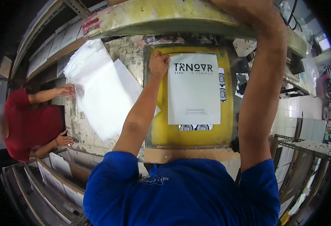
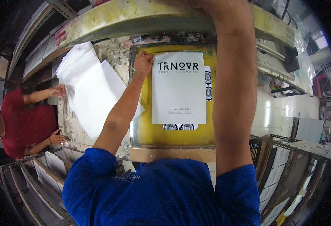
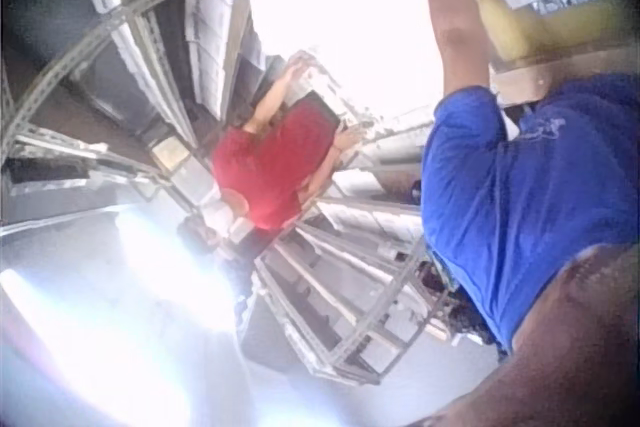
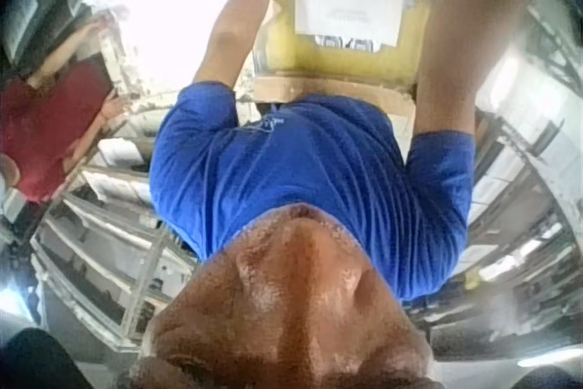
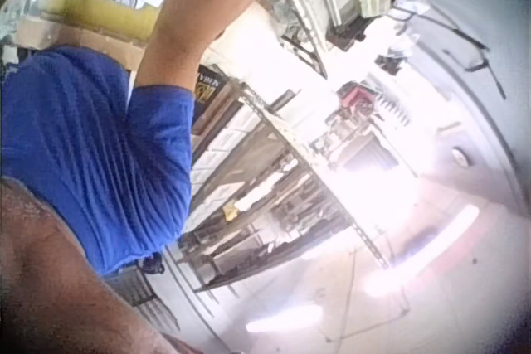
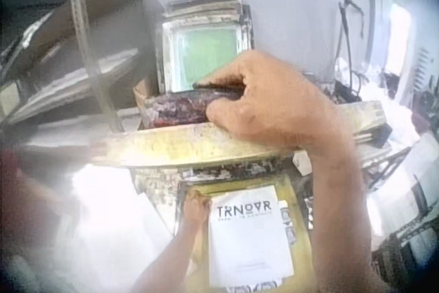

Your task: The person performs screen printing on white bags by placing a bag on the printing base, lowering the screen, using a squeegee to apply ink across the screen, and lifting the screen to reveal the printed design. The person repeats this process for several bags, stacking them to the side after each print.

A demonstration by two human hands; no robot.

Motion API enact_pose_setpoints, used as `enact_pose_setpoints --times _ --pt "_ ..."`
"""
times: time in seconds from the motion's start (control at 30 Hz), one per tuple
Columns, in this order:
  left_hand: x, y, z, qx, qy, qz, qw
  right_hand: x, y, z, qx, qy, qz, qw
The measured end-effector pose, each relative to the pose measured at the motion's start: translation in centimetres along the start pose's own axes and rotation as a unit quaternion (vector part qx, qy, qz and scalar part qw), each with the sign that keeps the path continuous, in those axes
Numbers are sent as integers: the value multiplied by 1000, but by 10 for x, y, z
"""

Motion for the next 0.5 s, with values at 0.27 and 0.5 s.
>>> enact_pose_setpoints --times 0.27,0.5 --pt "-17 34 7 -10 184 -246 952 -5 6 0 27 -39 22 999" --pt "66 152 -73 -158 262 -282 909 23 -6 -7 -77 79 -48 993"
Point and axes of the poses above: each hand's wrist, its own z-axis towards the middle knuckle, its own y-axis out of the back of the hand, x = y × z, the point moved 6 cm from there along z, towards the middle knuckle, and after that the axes turned 3 degrees about -z, right-handed, at the moved point
